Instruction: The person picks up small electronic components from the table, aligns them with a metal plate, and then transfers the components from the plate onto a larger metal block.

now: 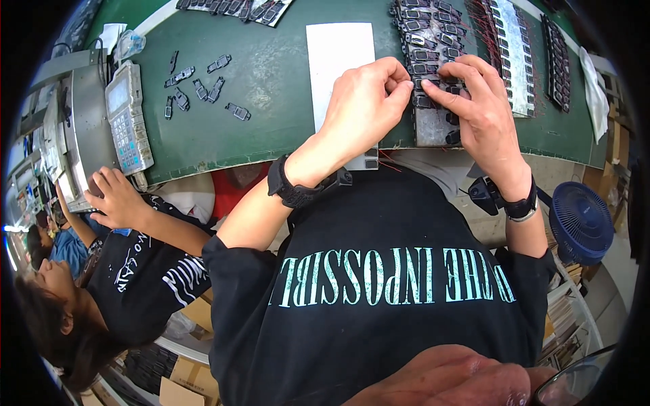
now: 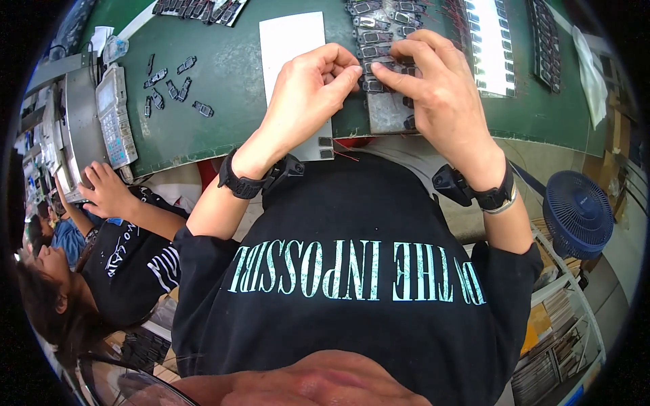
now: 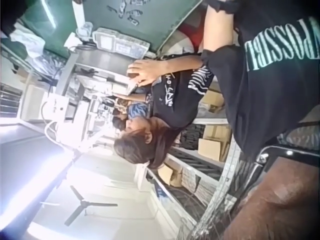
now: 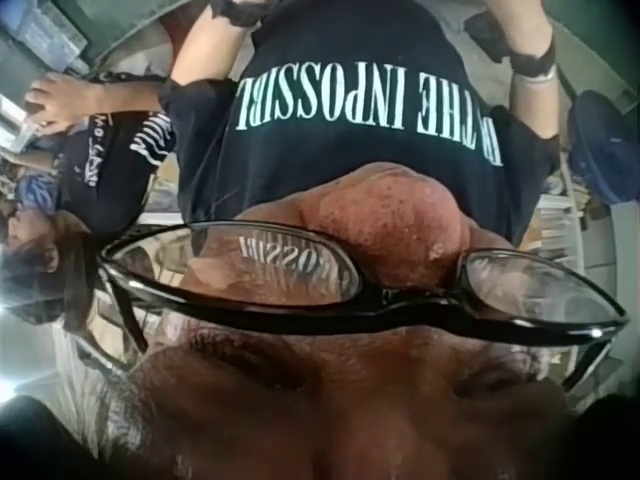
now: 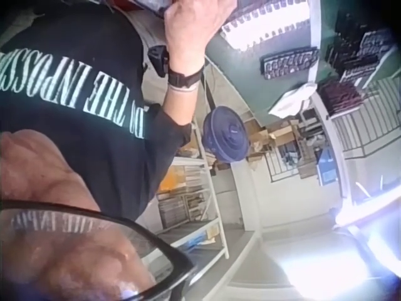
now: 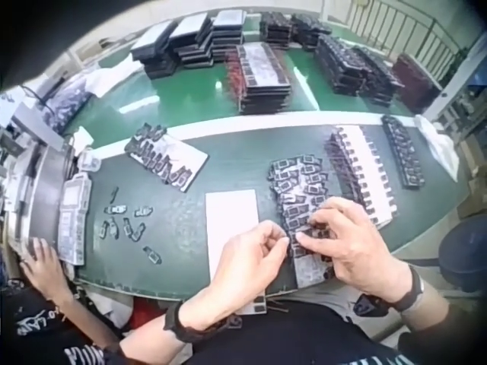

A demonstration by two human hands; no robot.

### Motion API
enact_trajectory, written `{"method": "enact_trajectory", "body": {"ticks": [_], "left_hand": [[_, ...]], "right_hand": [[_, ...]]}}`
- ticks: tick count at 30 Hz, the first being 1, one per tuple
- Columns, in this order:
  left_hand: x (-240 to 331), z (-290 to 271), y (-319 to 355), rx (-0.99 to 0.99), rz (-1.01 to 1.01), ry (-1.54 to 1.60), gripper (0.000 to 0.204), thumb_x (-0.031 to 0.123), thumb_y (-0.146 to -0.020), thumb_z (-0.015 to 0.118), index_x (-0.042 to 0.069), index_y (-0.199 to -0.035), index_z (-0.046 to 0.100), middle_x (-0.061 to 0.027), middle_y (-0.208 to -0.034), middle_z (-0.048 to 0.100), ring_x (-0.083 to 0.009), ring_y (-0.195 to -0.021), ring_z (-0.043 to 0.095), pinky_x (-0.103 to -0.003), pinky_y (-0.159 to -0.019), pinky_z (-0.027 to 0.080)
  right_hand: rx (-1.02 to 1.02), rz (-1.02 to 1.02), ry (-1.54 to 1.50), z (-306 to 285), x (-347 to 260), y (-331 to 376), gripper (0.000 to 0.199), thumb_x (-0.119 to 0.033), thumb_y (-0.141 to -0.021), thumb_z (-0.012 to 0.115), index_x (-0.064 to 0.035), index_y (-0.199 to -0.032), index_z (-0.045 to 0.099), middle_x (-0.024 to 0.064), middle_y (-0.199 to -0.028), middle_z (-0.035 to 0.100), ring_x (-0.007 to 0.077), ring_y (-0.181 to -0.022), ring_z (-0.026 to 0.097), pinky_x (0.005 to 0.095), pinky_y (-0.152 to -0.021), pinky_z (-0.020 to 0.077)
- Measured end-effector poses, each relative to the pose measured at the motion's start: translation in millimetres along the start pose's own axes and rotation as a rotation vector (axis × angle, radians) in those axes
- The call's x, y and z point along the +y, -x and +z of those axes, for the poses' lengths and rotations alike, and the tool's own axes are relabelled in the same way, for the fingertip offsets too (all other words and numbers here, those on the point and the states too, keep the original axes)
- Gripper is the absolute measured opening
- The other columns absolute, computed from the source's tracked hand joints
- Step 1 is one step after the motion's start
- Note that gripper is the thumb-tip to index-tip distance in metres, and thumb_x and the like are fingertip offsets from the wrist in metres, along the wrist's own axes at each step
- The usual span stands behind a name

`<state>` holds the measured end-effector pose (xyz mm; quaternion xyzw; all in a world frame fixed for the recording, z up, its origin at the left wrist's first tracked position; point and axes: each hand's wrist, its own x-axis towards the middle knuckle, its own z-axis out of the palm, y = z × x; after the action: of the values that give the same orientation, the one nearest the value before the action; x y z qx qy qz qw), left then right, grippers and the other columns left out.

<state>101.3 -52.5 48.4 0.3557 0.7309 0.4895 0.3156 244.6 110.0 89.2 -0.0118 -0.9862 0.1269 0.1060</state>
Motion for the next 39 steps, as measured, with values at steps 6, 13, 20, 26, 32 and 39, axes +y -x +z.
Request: {"method": "enact_trajectory", "body": {"ticks": [6, 13, 20, 26, 32, 39], "left_hand": [[-4, 0, -4, -0.032, -0.009, -0.007, 0.019, 0.016, -0.098, 0.066, -0.003, -0.1, 0.067, -0.0031, -0.077, 0.07, -0.0054, -0.062, 0.061, -0.021, -0.056, 0.048], [-3, -2, -4, -0.026, -0.143, 0.234, 0.02, 0.019, -0.094, 0.07, -0.001, -0.091, 0.069, -0.0061, -0.073, 0.071, -0.0102, -0.059, 0.063, -0.026, -0.055, 0.049], [11, -14, 1, -0.068, -0.238, 0.405, 0.018, 0.018, -0.097, 0.069, 0.0, -0.098, 0.066, -0.0042, -0.077, 0.071, -0.0052, -0.054, 0.057, -0.021, -0.049, 0.043], [13, -14, 6, -0.068, -0.217, 0.413, 0.017, 0.019, -0.098, 0.068, 0.002, -0.101, 0.066, -0.0059, -0.082, 0.072, -0.003, -0.054, 0.056, -0.017, -0.043, 0.038], [18, -13, 8, -0.075, -0.209, 0.452, 0.016, 0.016, -0.097, 0.067, 0.001, -0.1, 0.064, -0.0093, -0.087, 0.074, -0.0048, -0.055, 0.058, -0.018, -0.044, 0.042], [10, -44, 29, -0.012, -0.226, 0.372, 0.015, 0.015, -0.096, 0.066, 0.001, -0.098, 0.063, -0.0095, -0.087, 0.075, -0.0064, -0.058, 0.061, -0.02, -0.047, 0.046]], "right_hand": [[-0.03, -0.075, -0.057, 0, 11, -4, 0.05, 0.013, -0.079, 0.054, -0.0105, -0.117, 0.075, 0.0096, -0.122, 0.063, 0.0333, -0.124, 0.053, 0.0431, -0.105, 0.0437], [0.045, -0.017, -0.182, 7, 10, 2, 0.044, 0.009, -0.081, 0.058, -0.0089, -0.117, 0.075, 0.0087, -0.12, 0.065, 0.0319, -0.123, 0.054, 0.0413, -0.105, 0.0437], [0.188, 0.054, -0.348, -4, 6, -2, 0.033, 0.005, -0.087, 0.062, -0.0058, -0.116, 0.074, 0.0091, -0.119, 0.066, 0.0282, -0.121, 0.056, 0.0388, -0.105, 0.0437], [0.246, 0.118, -0.53, -3, 1, 0, 0.024, 0.0, -0.091, 0.064, -0.0023, -0.113, 0.074, 0.0101, -0.116, 0.069, 0.0246, -0.113, 0.062, 0.0364, -0.102, 0.0464], [0.269, 0.24, -0.583, -3, 3, 1, 0.021, -0.001, -0.09, 0.067, -0.001, -0.11, 0.073, 0.01, -0.112, 0.071, 0.0227, -0.105, 0.065, 0.0333, -0.094, 0.0499], [0.282, 0.071, -0.205, 4, 19, -12, 0.022, 0.0, -0.088, 0.069, -0.0042, -0.109, 0.073, 0.0096, -0.104, 0.069, 0.0262, -0.099, 0.065, 0.0348, -0.088, 0.0517]]}}
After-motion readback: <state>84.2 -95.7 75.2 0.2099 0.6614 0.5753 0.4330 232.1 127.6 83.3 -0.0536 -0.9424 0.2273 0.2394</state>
